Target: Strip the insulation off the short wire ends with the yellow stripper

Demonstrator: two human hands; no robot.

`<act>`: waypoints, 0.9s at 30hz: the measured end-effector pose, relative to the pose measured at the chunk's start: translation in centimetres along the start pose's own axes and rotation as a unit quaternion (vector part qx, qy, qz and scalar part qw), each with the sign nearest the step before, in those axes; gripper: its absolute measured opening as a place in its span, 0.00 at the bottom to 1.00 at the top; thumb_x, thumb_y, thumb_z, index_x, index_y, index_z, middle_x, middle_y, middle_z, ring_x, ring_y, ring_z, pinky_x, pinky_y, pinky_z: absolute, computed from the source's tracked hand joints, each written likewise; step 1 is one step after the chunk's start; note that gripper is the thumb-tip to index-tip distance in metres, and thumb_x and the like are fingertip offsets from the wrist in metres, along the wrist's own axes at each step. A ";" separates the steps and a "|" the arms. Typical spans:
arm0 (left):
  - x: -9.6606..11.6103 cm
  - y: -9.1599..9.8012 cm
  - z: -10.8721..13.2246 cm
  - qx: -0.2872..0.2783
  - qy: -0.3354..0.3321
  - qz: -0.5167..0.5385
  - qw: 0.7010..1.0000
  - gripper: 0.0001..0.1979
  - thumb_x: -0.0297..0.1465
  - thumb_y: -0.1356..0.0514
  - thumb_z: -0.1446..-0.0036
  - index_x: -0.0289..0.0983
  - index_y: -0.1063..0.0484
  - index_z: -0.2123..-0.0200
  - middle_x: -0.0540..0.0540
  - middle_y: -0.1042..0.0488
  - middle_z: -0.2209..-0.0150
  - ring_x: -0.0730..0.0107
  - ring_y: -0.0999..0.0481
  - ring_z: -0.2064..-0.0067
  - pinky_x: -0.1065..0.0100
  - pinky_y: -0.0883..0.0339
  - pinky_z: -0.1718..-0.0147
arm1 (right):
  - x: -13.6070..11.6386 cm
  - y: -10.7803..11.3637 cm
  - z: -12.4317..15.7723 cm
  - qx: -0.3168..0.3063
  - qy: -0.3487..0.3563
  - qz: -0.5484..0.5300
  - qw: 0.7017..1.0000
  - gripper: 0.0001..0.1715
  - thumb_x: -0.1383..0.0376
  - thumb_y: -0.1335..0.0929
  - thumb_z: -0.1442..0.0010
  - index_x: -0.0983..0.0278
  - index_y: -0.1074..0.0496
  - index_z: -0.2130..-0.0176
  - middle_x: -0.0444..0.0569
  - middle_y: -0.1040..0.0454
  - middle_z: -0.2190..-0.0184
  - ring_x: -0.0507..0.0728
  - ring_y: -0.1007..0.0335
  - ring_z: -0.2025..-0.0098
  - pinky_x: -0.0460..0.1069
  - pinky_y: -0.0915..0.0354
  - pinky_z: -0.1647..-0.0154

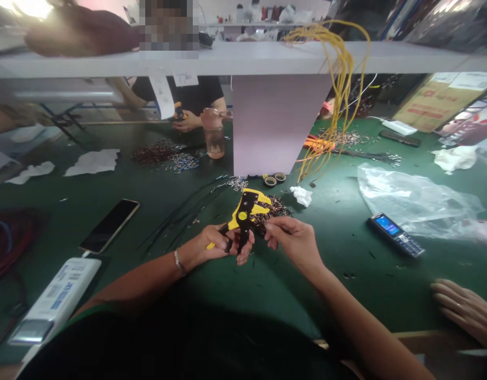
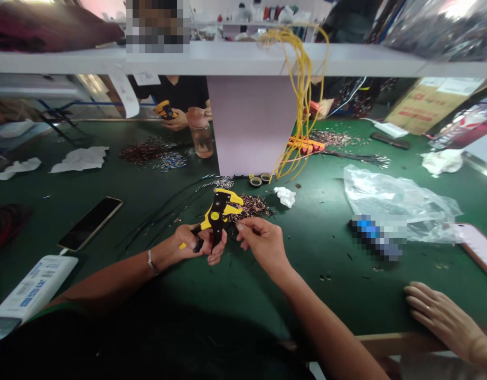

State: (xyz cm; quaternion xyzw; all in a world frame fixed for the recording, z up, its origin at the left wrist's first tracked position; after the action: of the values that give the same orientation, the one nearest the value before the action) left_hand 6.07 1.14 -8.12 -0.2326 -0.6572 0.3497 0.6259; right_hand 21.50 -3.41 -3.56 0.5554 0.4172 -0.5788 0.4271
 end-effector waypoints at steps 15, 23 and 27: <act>-0.1 -0.1 0.2 0.015 -0.027 -0.031 0.999 0.32 0.40 0.28 0.61 0.29 0.27 0.53 0.39 0.24 0.65 0.58 0.25 0.67 0.60 0.33 0.64 | -0.4 -0.1 0.4 0.004 0.014 0.053 0.998 0.10 0.58 0.30 0.46 0.63 0.24 0.69 0.42 0.27 0.84 0.50 0.34 0.85 0.47 0.37 0.82; 0.2 -0.3 0.3 0.025 -0.051 -0.068 0.996 0.29 0.50 0.29 0.54 0.31 0.24 0.60 0.38 0.24 0.64 0.59 0.24 0.67 0.60 0.31 0.65 | -0.3 -0.1 0.2 0.002 0.002 0.032 0.999 0.10 0.58 0.30 0.47 0.62 0.25 0.70 0.41 0.28 0.86 0.50 0.37 0.86 0.46 0.40 0.84; 0.0 -0.4 0.3 0.024 -0.030 -0.046 0.998 0.28 0.43 0.31 0.52 0.28 0.24 0.54 0.37 0.24 0.65 0.58 0.23 0.67 0.60 0.30 0.65 | -0.3 -0.1 0.3 0.012 -0.004 0.031 0.999 0.11 0.58 0.29 0.48 0.63 0.24 0.71 0.41 0.28 0.87 0.49 0.39 0.87 0.44 0.42 0.85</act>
State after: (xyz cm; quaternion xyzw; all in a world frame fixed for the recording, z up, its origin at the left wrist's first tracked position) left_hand 5.82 0.83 -7.81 -0.1762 -0.6771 0.3434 0.6266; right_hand 21.37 -3.62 -3.22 0.5706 0.3912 -0.5725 0.4400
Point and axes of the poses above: each hand's wrist, its own z-axis away from the middle knuckle, its own y-axis out of the back of the hand, x = y × z, the point moved 6 cm from there along -z, towards the middle knuckle
